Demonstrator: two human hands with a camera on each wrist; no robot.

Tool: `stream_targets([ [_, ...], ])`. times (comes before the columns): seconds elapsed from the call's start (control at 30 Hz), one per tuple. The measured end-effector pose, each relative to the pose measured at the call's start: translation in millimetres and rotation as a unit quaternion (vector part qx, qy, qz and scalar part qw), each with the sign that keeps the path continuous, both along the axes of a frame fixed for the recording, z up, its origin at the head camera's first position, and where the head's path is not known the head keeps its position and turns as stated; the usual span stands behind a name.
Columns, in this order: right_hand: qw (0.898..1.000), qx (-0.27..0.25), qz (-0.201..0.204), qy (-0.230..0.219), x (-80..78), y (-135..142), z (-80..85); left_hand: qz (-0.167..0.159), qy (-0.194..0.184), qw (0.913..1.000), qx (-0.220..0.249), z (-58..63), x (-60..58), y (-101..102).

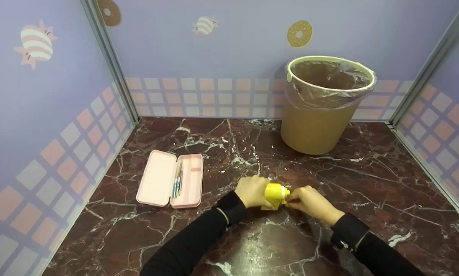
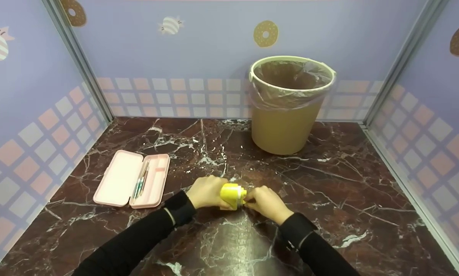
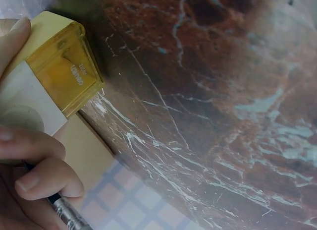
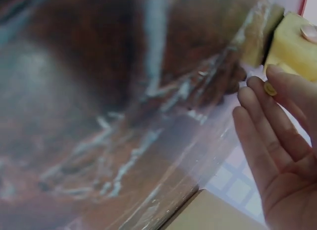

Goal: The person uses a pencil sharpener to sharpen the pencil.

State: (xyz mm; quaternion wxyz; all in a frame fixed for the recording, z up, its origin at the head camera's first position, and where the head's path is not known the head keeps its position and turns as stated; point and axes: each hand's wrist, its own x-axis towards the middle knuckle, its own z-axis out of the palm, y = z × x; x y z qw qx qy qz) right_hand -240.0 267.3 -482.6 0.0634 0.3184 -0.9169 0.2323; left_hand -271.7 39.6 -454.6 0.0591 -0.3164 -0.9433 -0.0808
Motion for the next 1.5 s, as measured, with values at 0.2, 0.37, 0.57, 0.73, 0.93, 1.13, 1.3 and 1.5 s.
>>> stream_targets([
  [0.2,0.998,0.017,0.011,0.051,5.5,-1,-1.8,-0.003,-0.008,1.0000,0.005,0.1,-1.3,-1],
  [0.37,0.995,0.029,0.028,0.089,9.9,-1,-1.3,-0.002,-0.013,0.9999,0.003,-0.2,-2.3,-1],
  [0.57,0.993,0.042,0.038,0.102,12.7,0,-0.7,0.000,-0.006,0.9999,-0.008,0.0,-2.9,0],
  [0.73,0.993,0.040,0.046,0.098,13.3,1,-1.6,0.000,-0.005,0.9999,-0.011,0.6,-2.2,0],
  [0.93,0.993,0.039,0.058,0.095,17.0,2,-1.2,0.001,-0.003,0.9998,-0.018,1.4,-1.4,1],
  [1.13,0.993,0.032,0.063,0.097,21.5,1,-0.3,-0.002,-0.001,0.9997,-0.023,2.3,-1.3,3],
  [1.3,0.992,0.024,0.069,0.100,25.5,1,1.7,0.004,0.003,0.9997,-0.024,0.7,-0.9,3],
  [1.5,0.991,0.004,0.073,0.111,32.4,3,16.7,0.003,-0.007,0.9997,-0.025,4.6,-4.2,3],
])
